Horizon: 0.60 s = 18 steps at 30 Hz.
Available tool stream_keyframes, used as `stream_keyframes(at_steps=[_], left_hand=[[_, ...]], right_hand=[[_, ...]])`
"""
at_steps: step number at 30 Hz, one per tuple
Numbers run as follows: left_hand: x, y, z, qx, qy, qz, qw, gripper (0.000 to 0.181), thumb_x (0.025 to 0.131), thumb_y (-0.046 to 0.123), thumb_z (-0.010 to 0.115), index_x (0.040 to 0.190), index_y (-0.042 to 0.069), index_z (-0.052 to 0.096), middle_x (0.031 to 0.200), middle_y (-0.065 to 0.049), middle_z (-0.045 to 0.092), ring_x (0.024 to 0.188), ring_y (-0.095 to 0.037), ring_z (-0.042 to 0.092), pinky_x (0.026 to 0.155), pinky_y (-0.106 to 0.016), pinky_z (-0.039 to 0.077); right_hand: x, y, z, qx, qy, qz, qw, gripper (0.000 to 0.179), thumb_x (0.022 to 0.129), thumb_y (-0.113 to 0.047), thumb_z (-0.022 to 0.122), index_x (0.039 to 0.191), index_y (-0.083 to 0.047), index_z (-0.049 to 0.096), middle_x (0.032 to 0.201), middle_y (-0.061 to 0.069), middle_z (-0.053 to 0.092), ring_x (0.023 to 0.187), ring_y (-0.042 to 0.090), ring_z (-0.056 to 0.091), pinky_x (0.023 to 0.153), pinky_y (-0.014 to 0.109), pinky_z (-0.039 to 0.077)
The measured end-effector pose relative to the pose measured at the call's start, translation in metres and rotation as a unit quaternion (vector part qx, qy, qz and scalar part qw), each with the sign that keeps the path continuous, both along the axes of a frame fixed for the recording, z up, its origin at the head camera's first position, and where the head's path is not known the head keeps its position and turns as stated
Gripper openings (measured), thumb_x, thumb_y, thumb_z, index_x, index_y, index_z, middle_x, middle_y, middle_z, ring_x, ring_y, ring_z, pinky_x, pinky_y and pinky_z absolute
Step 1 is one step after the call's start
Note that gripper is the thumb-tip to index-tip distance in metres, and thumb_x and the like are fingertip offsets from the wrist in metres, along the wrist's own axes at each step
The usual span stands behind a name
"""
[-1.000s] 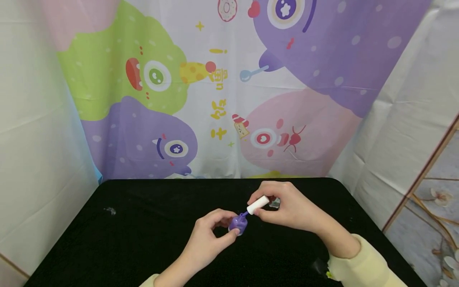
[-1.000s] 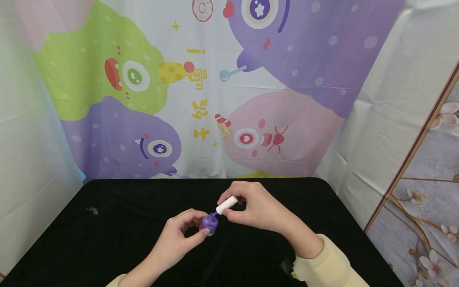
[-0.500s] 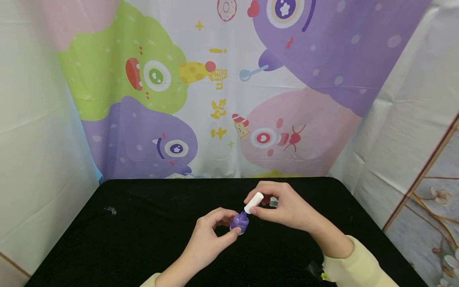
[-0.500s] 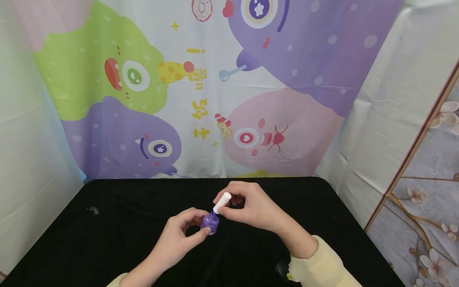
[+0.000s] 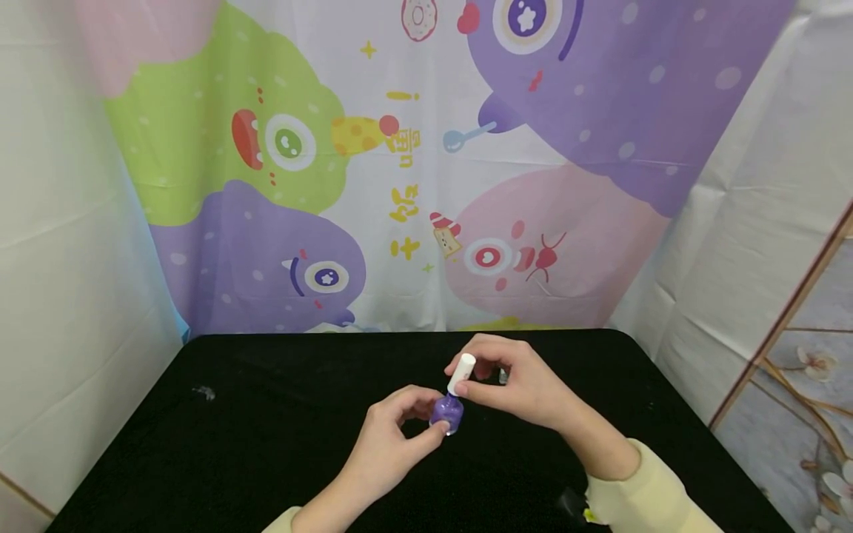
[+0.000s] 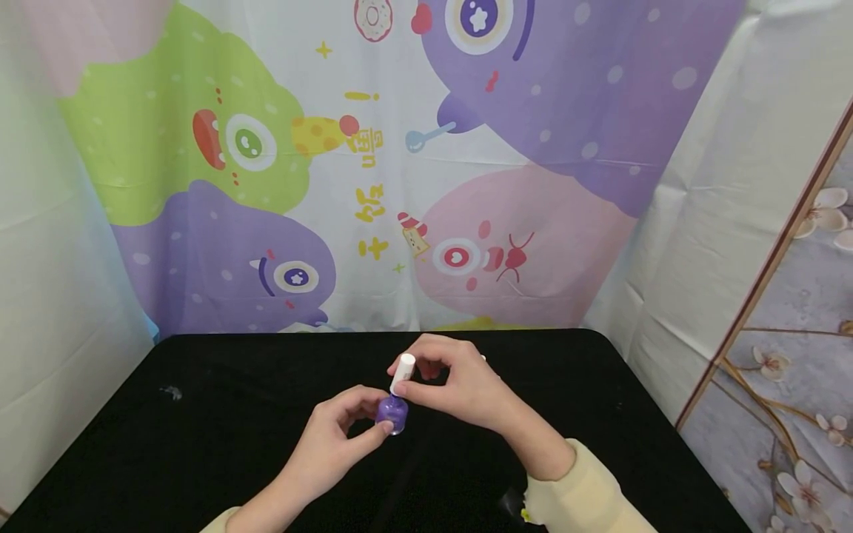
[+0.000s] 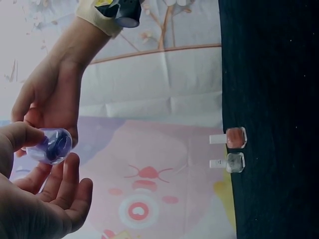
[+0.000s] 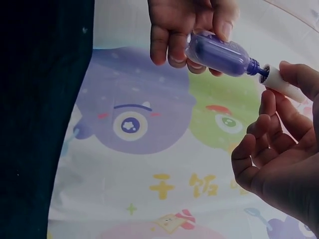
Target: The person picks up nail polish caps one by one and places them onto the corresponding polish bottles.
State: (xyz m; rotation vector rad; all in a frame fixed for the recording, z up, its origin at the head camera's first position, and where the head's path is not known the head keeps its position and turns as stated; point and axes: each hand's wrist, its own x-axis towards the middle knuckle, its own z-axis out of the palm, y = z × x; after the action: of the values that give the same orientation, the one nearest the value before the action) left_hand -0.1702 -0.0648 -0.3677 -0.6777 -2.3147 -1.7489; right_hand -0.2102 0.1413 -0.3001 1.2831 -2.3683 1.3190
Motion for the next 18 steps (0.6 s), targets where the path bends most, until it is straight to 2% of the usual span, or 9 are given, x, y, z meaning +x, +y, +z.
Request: stream_keyframes(at_steps=[10, 18], left_hand=[[-0.001, 0.001, 0.000, 0.015, -0.001, 0.001, 0.9999, 0.021, 0.081, 0.014, 0.073, 0.100, 0.018, 0.065, 0.095, 0.003, 0.066, 0.086, -0.011, 0.063, 0.082, -0.032, 0.053], [-0.001, 0.001, 0.001, 0.014, -0.008, 0.005, 0.9998, 0.021, 0.081, 0.015, 0.073, 0.100, 0.018, 0.065, 0.095, 0.004, 0.066, 0.086, -0.011, 0.063, 0.082, -0.028, 0.051]], right_hand=[[-0.002, -0.005, -0.008, -0.028, -0.022, 0.007, 0.9993, 0.016, 0.084, -0.012, 0.069, 0.098, -0.021, 0.067, 0.095, -0.004, 0.064, 0.071, 0.012, 0.052, 0.060, 0.027, 0.047], [-0.003, -0.008, -0.014, -0.061, -0.045, 0.022, 0.9969, 0.014, 0.084, -0.006, 0.068, 0.096, -0.014, 0.067, 0.099, 0.003, 0.064, 0.071, 0.014, 0.053, 0.059, 0.028, 0.047]])
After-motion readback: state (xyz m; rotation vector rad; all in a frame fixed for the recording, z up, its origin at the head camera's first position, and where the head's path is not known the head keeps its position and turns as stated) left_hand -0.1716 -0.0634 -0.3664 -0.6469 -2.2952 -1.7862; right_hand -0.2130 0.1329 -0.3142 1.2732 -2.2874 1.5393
